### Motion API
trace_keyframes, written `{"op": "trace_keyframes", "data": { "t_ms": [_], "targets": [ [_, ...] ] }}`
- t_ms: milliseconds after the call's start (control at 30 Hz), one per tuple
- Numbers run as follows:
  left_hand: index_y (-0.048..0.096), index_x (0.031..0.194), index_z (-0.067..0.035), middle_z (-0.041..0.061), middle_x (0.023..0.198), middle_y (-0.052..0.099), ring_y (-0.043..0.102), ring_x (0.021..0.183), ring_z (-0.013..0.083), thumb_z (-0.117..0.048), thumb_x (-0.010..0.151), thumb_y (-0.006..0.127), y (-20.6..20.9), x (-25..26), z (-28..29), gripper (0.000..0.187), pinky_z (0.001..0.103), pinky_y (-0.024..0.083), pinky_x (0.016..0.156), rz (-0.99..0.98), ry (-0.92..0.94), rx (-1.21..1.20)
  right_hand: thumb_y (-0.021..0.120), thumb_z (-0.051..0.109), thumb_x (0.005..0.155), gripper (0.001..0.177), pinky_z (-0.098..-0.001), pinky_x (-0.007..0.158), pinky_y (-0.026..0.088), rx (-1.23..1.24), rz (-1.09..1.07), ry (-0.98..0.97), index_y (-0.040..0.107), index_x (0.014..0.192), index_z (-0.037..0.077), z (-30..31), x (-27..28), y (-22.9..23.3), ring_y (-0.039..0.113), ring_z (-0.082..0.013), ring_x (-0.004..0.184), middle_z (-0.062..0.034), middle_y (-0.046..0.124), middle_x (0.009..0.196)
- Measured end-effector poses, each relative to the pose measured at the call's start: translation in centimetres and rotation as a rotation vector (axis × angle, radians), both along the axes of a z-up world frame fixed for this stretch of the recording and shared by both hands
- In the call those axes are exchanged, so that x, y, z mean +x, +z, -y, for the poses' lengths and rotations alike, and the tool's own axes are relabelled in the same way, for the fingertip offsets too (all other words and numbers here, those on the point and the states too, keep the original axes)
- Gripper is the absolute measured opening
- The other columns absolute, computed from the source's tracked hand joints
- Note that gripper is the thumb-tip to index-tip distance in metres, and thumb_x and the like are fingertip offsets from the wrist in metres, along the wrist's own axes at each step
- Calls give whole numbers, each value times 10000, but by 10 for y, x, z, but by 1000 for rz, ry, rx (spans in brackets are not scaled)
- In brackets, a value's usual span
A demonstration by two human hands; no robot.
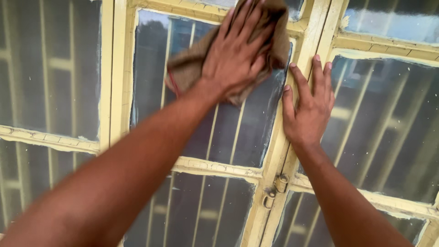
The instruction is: The person wipes the glass panes of a yellow window frame using a cloth while holding the window steady with their other hand.
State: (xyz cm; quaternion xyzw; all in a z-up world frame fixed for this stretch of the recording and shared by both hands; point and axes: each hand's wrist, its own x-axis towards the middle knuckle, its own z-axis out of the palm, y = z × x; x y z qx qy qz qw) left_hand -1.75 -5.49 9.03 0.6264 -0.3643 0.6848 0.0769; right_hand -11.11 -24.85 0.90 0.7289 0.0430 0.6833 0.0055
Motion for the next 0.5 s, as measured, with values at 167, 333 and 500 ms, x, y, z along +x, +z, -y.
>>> {"op": "trace_keyframes", "data": {
  "t_ms": [167, 333, 500],
  "targets": [
    [519, 1563, -87, 211, 1619, 329, 279, 1526, 359, -500, 1056, 616, 41, 4, -7, 660, 562, 187, 1271, 127, -2, 118, 591, 291, 1074, 439, -555, 1288, 204, 11, 5, -8, 583, 1513, 267, 1, 3, -1, 218, -326, 1604, -67, 294, 1725],
    [704, 1310, -108, 115, 1540, 534, 440, 1453, 294, -309, 974, 751, 53, 22, 20, 394, 525, 321, 1186, 389, -202, 122, 580, 306, 1067, 449, -570, 1278, 202, 6, 2, -32, 575, 1515, 280, 5, 6, 0, 218, -322, 1595, -64, 288, 1721],
    [786, 1232, -162, 78, 1391, 672, 597, 1289, 289, -46, 836, 753, 61, 48, 20, 413, 495, 443, 1040, 363, -377, 113, 578, 309, 1076, 443, -564, 1292, 196, 10, -9, -22, 573, 1518, 286, 8, 6, -1, 207, -320, 1607, -48, 266, 1730]
  ]
}}
